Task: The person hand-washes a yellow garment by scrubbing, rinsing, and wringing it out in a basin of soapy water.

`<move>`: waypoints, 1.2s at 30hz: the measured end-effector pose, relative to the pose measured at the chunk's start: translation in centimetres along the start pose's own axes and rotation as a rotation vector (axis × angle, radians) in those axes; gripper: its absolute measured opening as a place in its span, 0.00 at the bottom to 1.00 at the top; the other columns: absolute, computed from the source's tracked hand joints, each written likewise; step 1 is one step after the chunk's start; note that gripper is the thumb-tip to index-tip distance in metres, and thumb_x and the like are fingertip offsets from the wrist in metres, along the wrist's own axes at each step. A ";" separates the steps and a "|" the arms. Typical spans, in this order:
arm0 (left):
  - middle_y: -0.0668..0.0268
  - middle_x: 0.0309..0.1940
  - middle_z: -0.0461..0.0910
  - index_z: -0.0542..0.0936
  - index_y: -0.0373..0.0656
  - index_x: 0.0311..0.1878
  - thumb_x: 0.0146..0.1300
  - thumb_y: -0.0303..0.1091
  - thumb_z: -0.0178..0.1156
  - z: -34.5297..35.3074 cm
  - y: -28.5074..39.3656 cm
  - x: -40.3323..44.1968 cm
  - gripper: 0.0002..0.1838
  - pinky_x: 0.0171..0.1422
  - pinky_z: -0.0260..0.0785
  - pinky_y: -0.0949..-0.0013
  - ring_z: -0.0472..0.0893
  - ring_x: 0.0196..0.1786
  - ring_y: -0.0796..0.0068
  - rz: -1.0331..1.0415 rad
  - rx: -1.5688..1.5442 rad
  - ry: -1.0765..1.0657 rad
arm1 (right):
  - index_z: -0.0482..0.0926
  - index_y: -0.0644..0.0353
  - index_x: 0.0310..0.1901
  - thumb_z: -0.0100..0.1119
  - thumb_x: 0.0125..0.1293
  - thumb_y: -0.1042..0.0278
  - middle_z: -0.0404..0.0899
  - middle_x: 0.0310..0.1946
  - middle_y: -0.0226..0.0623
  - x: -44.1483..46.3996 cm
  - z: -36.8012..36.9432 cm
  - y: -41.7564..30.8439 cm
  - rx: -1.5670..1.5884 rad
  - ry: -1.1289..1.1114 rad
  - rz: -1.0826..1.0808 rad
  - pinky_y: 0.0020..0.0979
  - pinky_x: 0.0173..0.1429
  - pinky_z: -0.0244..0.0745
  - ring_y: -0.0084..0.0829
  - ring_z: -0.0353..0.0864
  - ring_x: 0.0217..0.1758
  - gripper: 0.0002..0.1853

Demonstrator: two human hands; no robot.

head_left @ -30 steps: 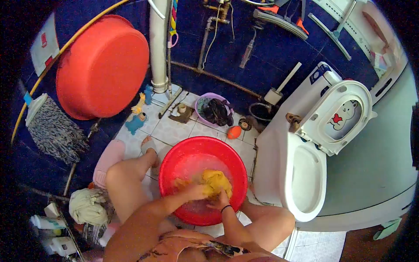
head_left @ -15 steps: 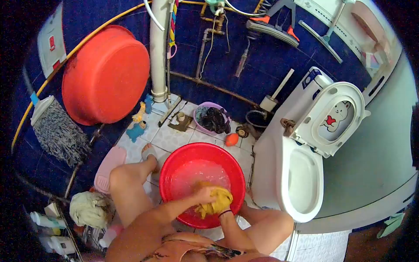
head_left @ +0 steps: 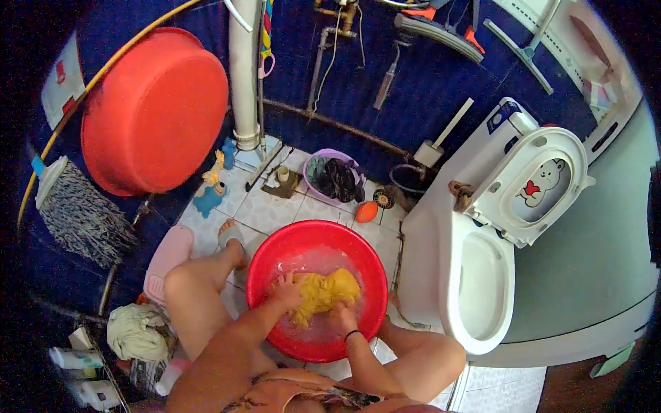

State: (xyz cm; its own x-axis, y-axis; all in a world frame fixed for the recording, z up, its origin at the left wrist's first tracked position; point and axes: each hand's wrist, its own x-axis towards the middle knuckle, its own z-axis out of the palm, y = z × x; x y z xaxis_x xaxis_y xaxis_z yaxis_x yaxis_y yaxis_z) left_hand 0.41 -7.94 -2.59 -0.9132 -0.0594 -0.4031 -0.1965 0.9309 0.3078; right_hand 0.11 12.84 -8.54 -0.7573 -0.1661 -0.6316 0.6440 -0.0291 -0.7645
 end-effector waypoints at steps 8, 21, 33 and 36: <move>0.54 0.51 0.66 0.63 0.47 0.57 0.56 0.39 0.51 12.5 -1.8 7.2 0.24 0.55 0.60 0.57 0.67 0.52 0.56 0.218 -0.736 -0.049 | 0.56 0.41 0.59 0.50 0.56 0.48 0.63 0.54 0.35 -4.3 2.8 -3.7 0.237 0.002 0.320 0.51 0.46 0.65 0.42 0.61 0.55 0.29; 0.59 0.33 0.76 0.72 0.41 0.40 0.50 0.40 0.57 -2.5 14.9 -8.8 0.16 0.43 0.67 0.64 0.76 0.38 0.67 0.746 -0.876 -0.066 | 0.66 0.54 0.53 0.48 0.58 0.52 0.68 0.51 0.37 -3.9 -0.1 -2.2 0.690 -0.191 0.214 0.49 0.49 0.67 0.39 0.66 0.54 0.23; 0.48 0.37 0.76 0.71 0.36 0.47 0.53 0.53 0.54 -1.8 9.7 -0.9 0.28 0.49 0.65 0.58 0.75 0.44 0.51 0.399 -0.695 0.280 | 0.67 0.56 0.51 0.47 0.59 0.55 0.70 0.49 0.37 -5.2 2.1 -6.6 0.877 -0.241 0.042 0.47 0.49 0.69 0.38 0.70 0.52 0.21; 0.52 0.41 0.76 0.71 0.39 0.50 0.54 0.49 0.53 -2.2 6.0 1.6 0.26 0.50 0.66 0.59 0.75 0.45 0.54 0.378 -0.612 0.159 | 0.66 0.56 0.52 0.46 0.60 0.53 0.70 0.49 0.37 -5.6 2.3 -7.5 0.776 -0.199 -0.013 0.44 0.50 0.69 0.37 0.71 0.51 0.22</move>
State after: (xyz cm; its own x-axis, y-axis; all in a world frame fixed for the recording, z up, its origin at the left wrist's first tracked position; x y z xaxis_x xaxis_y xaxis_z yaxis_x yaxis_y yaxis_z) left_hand -3.05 -3.27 0.52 -0.9897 0.1305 -0.0587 0.0202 0.5332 0.8457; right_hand -0.21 11.73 1.00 -0.7789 -0.3312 -0.5325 0.5822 -0.6975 -0.4178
